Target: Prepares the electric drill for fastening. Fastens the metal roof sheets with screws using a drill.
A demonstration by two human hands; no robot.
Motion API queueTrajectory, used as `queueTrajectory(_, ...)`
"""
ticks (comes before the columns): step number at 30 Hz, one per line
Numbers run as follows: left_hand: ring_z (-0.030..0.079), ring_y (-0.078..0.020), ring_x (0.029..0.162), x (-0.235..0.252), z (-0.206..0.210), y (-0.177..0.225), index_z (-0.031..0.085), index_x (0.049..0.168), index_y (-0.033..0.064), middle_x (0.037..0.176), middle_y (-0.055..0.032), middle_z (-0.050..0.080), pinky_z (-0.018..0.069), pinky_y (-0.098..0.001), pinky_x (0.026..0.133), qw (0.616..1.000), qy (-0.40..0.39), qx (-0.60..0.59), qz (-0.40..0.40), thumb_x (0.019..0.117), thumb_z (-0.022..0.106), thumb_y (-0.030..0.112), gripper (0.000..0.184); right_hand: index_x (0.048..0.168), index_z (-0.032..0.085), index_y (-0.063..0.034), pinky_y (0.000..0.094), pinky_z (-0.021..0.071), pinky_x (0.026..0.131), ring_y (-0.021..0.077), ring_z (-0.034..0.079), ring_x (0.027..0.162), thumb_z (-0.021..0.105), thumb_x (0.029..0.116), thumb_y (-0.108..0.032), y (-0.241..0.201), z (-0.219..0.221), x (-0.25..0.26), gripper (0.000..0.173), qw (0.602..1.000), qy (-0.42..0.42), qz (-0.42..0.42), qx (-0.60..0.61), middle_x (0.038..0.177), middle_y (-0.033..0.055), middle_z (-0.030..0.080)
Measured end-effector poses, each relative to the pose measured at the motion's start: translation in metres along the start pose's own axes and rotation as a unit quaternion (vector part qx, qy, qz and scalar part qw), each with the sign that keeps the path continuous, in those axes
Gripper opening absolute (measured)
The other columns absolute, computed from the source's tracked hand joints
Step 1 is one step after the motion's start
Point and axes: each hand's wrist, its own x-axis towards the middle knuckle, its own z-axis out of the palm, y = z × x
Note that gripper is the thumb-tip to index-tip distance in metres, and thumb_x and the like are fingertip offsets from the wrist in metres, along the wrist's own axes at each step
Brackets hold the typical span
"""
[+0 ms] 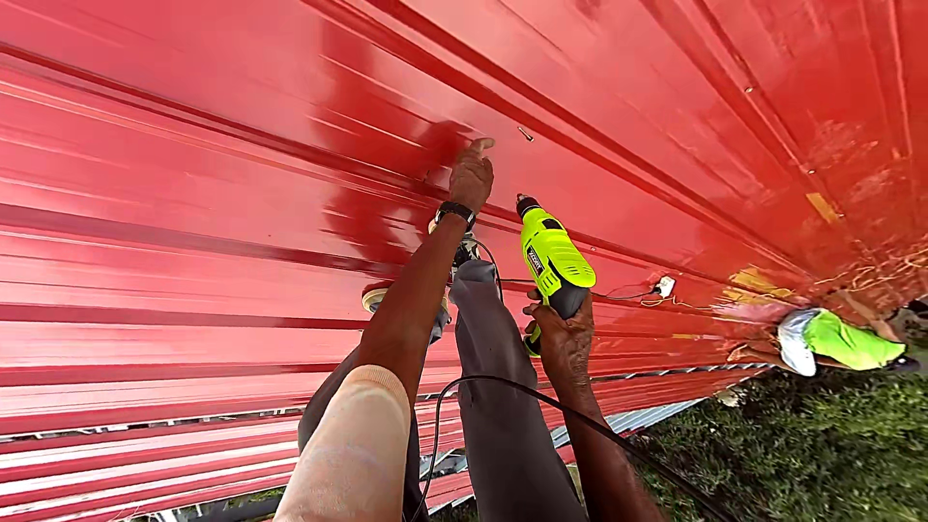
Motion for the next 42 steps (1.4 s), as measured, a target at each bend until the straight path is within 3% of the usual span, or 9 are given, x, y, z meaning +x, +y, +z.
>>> queueTrajectory(8, 0.056, -0.0334, 0.128, 0.083, 0.079, 0.038, 0.065, 0.134, 0.0337, 0.135, -0.0141, 0.059, 0.0532, -0.0509, 0.098, 0.976, -0.045, 0.196, 0.081, 0.0985, 0.052, 0.010, 0.045, 0.135, 0.042, 0.0045, 0.0352, 0.0559, 0.047, 0.0279, 0.070, 0.065, 0.063, 0.0848, -0.004, 0.007, -0.008, 0.025, 0.055, 0.999, 0.013, 0.008, 0.049, 0.101, 0.0188, 0.073)
queueTrajectory(16, 0.051, -0.0332, 0.131, 0.079, 0.093, 0.015, 0.069, 0.125, 0.0182, 0.136, -0.0115, 0.057, 0.0520, -0.0503, 0.091, 0.926, 0.007, 0.341, 0.164, 0.1004, 0.053, 0.012, 0.030, 0.133, 0.042, 0.0053, 0.0368, 0.0567, 0.048, 0.0317, 0.071, 0.068, 0.061, 0.0859, -0.004, -0.009, -0.007, 0.050, 0.052, 0.998, -0.001, -0.030, 0.058, 0.101, 0.0226, 0.072)
queueTrajectory(21, 0.047, -0.0359, 0.135, 0.067, 0.087, 0.015, 0.067, 0.122, 0.0109, 0.144, -0.0141, 0.052, 0.0500, -0.0523, 0.097, 0.942, -0.034, 0.311, 0.120, 0.0985, 0.054, 0.012, 0.027, 0.134, 0.040, 0.0060, 0.0378, 0.0584, 0.049, 0.0314, 0.072, 0.070, 0.060, 0.0873, -0.003, -0.020, -0.003, 0.059, 0.051, 0.997, -0.022, -0.051, 0.046, 0.101, 0.0224, 0.072)
queueTrajectory(24, 0.065, -0.0353, 0.115, 0.036, 0.060, 0.002, 0.059, 0.132, 0.0116, 0.123, -0.0156, 0.067, 0.0573, -0.0561, 0.089, 0.982, -0.085, 0.163, 0.041, 0.1018, 0.051, 0.013, 0.031, 0.132, 0.040, 0.0056, 0.0371, 0.0583, 0.049, 0.0311, 0.072, 0.070, 0.059, 0.0871, -0.002, -0.026, 0.005, 0.057, 0.050, 0.996, -0.038, -0.057, 0.056, 0.101, 0.0222, 0.071)
queueTrajectory(27, 0.072, -0.0273, 0.084, -0.011, 0.020, -0.030, 0.063, 0.120, 0.0109, 0.097, -0.0124, 0.072, 0.0598, -0.0484, 0.074, 0.997, -0.056, -0.049, -0.026, 0.0984, 0.052, 0.013, 0.024, 0.134, 0.041, 0.0050, 0.0374, 0.0583, 0.049, 0.0310, 0.072, 0.071, 0.061, 0.0868, -0.003, -0.030, 0.007, 0.052, 0.052, 0.995, -0.070, -0.057, 0.041, 0.103, 0.0210, 0.072)
queueTrajectory(29, 0.072, -0.0201, 0.073, -0.042, -0.010, -0.048, 0.066, 0.119, 0.0029, 0.090, -0.0120, 0.074, 0.0608, -0.0355, 0.063, 0.954, -0.054, -0.271, -0.113, 0.1008, 0.059, 0.014, 0.023, 0.135, 0.041, 0.0046, 0.0375, 0.0581, 0.049, 0.0309, 0.071, 0.070, 0.063, 0.0863, -0.004, -0.033, 0.006, 0.048, 0.054, 0.994, -0.097, -0.052, 0.028, 0.103, 0.0203, 0.072)
queueTrajectory(33, 0.073, -0.0287, 0.102, -0.082, -0.052, -0.075, 0.059, 0.132, -0.0026, 0.116, -0.0184, 0.072, 0.0621, -0.0449, 0.087, 0.811, -0.009, -0.548, -0.204, 0.1004, 0.066, 0.019, 0.039, 0.137, 0.042, 0.0036, 0.0375, 0.0579, 0.050, 0.0292, 0.070, 0.068, 0.066, 0.0847, -0.006, -0.045, 0.005, 0.042, 0.058, 0.987, -0.156, -0.047, -0.002, 0.100, 0.0185, 0.073)
queueTrajectory(39, 0.071, -0.0194, 0.087, -0.090, -0.071, -0.087, 0.061, 0.122, 0.0079, 0.099, -0.0088, 0.071, 0.0609, -0.0341, 0.078, 0.662, 0.063, -0.705, -0.248, 0.1078, 0.052, 0.025, 0.024, 0.134, 0.044, 0.0046, 0.0378, 0.0573, 0.051, 0.0306, 0.069, 0.068, 0.067, 0.0827, -0.006, -0.054, 0.002, 0.030, 0.058, 0.972, -0.234, -0.015, 0.010, 0.099, 0.0218, 0.071)
queueTrajectory(42, 0.072, -0.0209, 0.094, -0.086, -0.072, -0.084, 0.059, 0.122, 0.0078, 0.106, -0.0097, 0.070, 0.0610, -0.0373, 0.085, 0.621, 0.059, -0.737, -0.258, 0.1067, 0.054, 0.027, 0.025, 0.134, 0.044, 0.0051, 0.0367, 0.0579, 0.054, 0.0294, 0.070, 0.070, 0.067, 0.0829, -0.005, -0.057, 0.007, 0.023, 0.057, 0.967, -0.254, -0.008, 0.011, 0.098, 0.0213, 0.071)
